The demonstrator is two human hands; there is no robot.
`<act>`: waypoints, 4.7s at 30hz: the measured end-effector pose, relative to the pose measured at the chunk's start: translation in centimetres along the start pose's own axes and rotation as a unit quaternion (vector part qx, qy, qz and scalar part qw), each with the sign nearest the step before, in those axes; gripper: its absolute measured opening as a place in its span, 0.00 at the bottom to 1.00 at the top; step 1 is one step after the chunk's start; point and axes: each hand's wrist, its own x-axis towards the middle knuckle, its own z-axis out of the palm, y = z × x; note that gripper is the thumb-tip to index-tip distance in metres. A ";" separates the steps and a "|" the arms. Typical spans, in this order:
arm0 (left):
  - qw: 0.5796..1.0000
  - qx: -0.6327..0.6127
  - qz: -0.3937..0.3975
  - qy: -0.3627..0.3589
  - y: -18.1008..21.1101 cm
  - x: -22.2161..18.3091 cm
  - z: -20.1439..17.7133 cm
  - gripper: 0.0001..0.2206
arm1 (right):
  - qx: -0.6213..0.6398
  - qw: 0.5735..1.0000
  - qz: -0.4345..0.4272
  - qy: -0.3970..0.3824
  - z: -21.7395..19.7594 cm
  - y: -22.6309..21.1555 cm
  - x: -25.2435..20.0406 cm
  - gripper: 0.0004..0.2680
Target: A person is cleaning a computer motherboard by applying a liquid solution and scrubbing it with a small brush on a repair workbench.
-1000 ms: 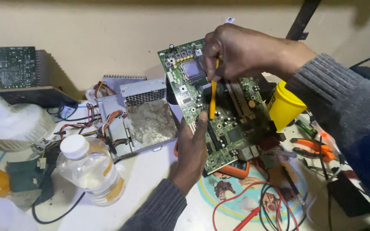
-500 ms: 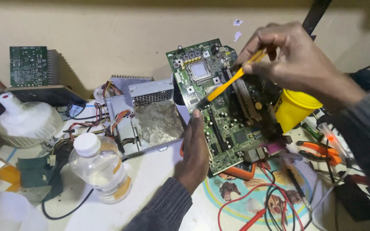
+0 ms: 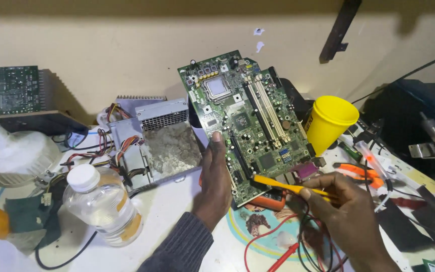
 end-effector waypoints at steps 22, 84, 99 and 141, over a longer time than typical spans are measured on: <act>0.998 -0.007 0.047 0.037 -1.4 1.6 0.5 0.51 | 0.023 0.986 -0.115 -0.118 0.9 7.7 0.5 0.07; 0.990 -0.038 0.099 0.090 -1.8 2.8 0.1 0.51 | -0.018 0.966 -0.119 -0.229 0.5 6.1 0.5 0.08; 0.965 0.111 0.158 0.178 1.2 2.7 -1.5 0.45 | 0.165 0.985 0.051 -0.030 -2.0 4.1 3.4 0.17; 0.758 0.372 0.430 0.319 -0.4 4.1 -3.2 0.22 | 0.071 0.994 0.005 -0.078 1.1 2.3 4.1 0.19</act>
